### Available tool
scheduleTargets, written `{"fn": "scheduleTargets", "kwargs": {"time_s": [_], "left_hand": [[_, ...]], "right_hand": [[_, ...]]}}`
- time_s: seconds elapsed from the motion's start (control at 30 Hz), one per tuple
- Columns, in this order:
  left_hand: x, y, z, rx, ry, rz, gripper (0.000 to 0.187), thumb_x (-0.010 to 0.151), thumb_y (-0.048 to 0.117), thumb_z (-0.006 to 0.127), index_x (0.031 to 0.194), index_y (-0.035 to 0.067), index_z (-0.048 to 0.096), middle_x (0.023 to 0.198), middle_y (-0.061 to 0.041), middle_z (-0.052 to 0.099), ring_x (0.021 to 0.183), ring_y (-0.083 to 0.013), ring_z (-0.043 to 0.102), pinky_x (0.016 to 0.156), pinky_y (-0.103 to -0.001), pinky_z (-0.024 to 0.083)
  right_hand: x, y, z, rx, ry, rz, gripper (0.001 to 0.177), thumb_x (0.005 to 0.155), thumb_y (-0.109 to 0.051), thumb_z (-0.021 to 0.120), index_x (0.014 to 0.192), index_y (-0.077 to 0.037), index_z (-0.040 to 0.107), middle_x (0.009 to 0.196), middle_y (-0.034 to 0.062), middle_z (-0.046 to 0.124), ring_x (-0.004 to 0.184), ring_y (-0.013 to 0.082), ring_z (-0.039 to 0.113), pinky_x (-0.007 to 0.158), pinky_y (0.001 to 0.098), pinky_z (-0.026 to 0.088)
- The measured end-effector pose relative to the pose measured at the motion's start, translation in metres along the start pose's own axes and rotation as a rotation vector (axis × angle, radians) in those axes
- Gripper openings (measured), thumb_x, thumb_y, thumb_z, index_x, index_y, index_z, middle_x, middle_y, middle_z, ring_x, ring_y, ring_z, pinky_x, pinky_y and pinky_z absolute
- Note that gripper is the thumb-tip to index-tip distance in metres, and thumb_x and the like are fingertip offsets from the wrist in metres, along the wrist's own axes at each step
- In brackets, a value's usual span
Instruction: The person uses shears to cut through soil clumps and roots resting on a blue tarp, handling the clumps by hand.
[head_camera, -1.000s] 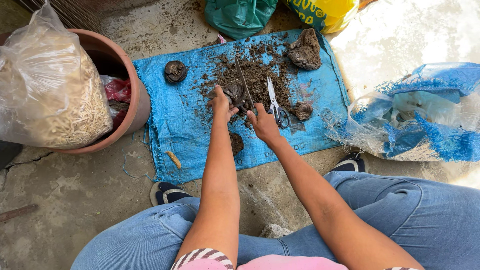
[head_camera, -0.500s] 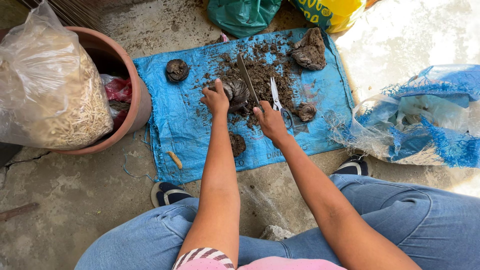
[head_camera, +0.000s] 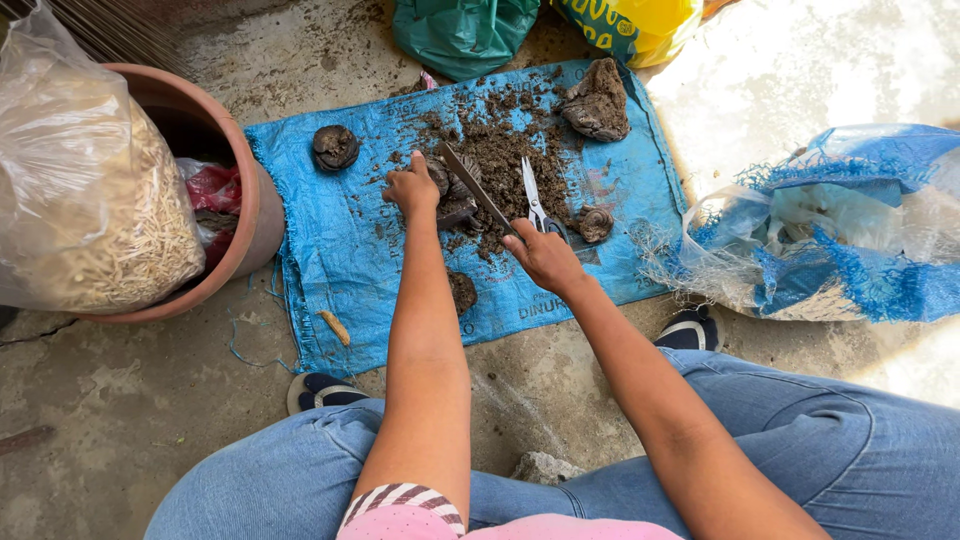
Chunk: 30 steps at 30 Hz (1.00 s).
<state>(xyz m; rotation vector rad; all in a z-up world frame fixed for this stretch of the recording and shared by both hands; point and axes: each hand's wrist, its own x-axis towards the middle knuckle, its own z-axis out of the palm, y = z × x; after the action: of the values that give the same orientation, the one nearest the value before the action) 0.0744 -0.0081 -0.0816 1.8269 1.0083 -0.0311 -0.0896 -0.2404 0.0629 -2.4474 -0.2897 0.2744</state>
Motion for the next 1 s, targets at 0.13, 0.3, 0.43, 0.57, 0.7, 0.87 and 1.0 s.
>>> {"fn": "scheduleTargets", "kwargs": {"time_s": [0.13,0.3,0.43,0.57,0.7,0.87,1.0], "left_hand": [[-0.01,0.015,-0.009,0.088,0.006,0.037,0.081,0.105,0.057,0.049,0.142,-0.014,0.037,0.142,-0.042,0.031,0.115,-0.0514,0.058,0.085,-0.053,0.064],[-0.029,0.032,-0.025,-0.04,-0.033,-0.08,0.084,0.097,0.054,0.051,0.145,-0.013,0.033,0.142,-0.035,0.032,0.102,-0.0473,0.069,0.081,-0.049,0.069],[-0.013,0.016,-0.011,0.04,0.006,-0.06,0.087,0.099,0.057,0.053,0.147,-0.012,0.032,0.14,-0.034,0.034,0.103,-0.0474,0.067,0.084,-0.05,0.063],[0.0,0.011,-0.006,0.07,-0.004,-0.001,0.083,0.102,0.057,0.054,0.143,-0.014,0.038,0.14,-0.036,0.033,0.097,-0.0458,0.067,0.071,-0.044,0.066],[-0.015,0.024,-0.018,-0.061,-0.048,-0.068,0.082,0.096,0.053,0.057,0.14,-0.014,0.04,0.14,-0.034,0.035,0.084,-0.0409,0.074,0.055,-0.037,0.068],[-0.014,0.021,-0.016,0.018,-0.042,-0.053,0.082,0.098,0.054,0.056,0.142,-0.013,0.039,0.141,-0.036,0.034,0.095,-0.0455,0.071,0.072,-0.044,0.067],[-0.002,0.014,-0.01,0.044,-0.03,-0.009,0.083,0.098,0.055,0.058,0.143,-0.013,0.041,0.145,-0.039,0.033,0.113,-0.0504,0.063,0.094,-0.053,0.06]], "right_hand": [[0.001,0.0,0.0,0.065,-0.049,0.018,0.034,0.107,-0.043,0.049,0.115,-0.01,0.054,0.072,0.0224,0.066,0.073,0.0485,0.065,0.065,0.0581,0.049],[-0.011,-0.007,0.011,0.089,0.084,-0.036,0.033,0.107,-0.04,0.047,0.122,-0.011,0.051,0.071,0.0215,0.066,0.07,0.0463,0.067,0.061,0.0565,0.049],[-0.008,-0.001,0.024,0.07,0.163,-0.097,0.034,0.108,-0.04,0.049,0.123,-0.01,0.05,0.075,0.0221,0.067,0.072,0.0481,0.065,0.061,0.0569,0.049],[0.0,0.005,0.023,0.097,0.024,0.024,0.031,0.109,-0.04,0.052,0.119,-0.011,0.053,0.074,0.0225,0.067,0.073,0.049,0.065,0.064,0.0577,0.048],[-0.008,-0.005,0.023,0.14,0.099,-0.042,0.029,0.106,-0.038,0.051,0.119,-0.012,0.054,0.073,0.0222,0.066,0.073,0.0484,0.066,0.062,0.0578,0.048],[-0.011,-0.01,0.03,0.084,0.073,-0.005,0.03,0.106,-0.038,0.05,0.118,-0.01,0.052,0.075,0.0237,0.067,0.074,0.0499,0.065,0.063,0.0594,0.047],[-0.008,-0.004,0.022,0.182,-0.086,0.105,0.031,0.106,-0.041,0.049,0.112,-0.011,0.051,0.071,0.0247,0.066,0.071,0.0496,0.064,0.064,0.0589,0.047]]}}
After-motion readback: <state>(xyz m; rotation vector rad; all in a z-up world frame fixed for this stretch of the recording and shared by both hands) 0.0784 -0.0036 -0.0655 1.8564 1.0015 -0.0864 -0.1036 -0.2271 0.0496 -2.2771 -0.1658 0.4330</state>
